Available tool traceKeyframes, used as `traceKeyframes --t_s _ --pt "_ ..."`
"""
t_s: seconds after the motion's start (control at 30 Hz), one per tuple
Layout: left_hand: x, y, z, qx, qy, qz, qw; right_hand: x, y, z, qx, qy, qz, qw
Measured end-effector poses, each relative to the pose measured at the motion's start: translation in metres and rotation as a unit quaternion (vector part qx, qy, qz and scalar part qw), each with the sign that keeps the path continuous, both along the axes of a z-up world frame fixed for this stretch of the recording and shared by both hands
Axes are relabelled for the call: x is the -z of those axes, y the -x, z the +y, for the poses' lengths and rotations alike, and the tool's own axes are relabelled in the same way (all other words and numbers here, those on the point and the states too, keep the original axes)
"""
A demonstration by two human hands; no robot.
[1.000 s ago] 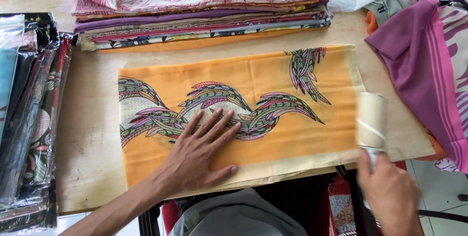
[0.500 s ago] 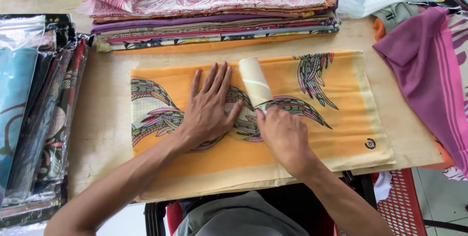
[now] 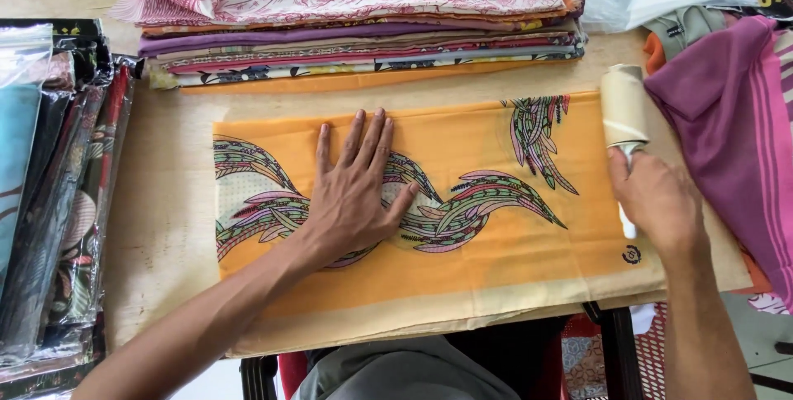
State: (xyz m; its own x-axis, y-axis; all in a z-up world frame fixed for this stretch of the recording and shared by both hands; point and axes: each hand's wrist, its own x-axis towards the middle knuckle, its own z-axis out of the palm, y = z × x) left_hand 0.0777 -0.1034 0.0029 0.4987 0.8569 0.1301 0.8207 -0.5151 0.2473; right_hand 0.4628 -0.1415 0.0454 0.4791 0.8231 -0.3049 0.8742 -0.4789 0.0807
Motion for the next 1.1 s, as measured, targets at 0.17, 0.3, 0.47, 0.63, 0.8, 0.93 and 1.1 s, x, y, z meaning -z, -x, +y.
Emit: traceKeyframes --t_s 0.17,0.3,0.47,0.63,0.8,0.93,1.1 --pt "0.0 -0.001 -0.002 -0.003 -0.009 -0.004 1.0 0.014 0.01 -0.008 0.001 -0.082 -0.091 0.992" --pt "-0.001 0.0 -0.001 -0.002 -0.007 -0.002 1.0 0.017 0.095 -0.031 -0.089 -0.093 -0.13 0.983" --pt "-0.004 0.002 -0.001 -0.002 -0.014 0.006 1.0 -0.007 0.182 -0.051 -0.158 0.071 0.086 0.981" --pt "-0.009 0.002 -0.001 -0.001 -0.016 -0.002 1.0 0.005 0.116 -0.029 -0.106 0.054 0.007 0.993" --pt "-0.006 0.003 -0.002 -0.001 -0.02 0.004 1.0 0.006 0.029 -0.02 -0.005 0.033 -0.059 0.998" --pt "-0.003 0.006 0.001 0.013 -0.014 -0.016 1.0 -0.008 0.014 -0.021 0.023 -0.005 -0.033 0.999" --pt "-0.011 0.036 -0.006 0.002 0.021 -0.01 1.0 0.02 0.058 -0.023 -0.031 -0.078 -0.129 0.988"
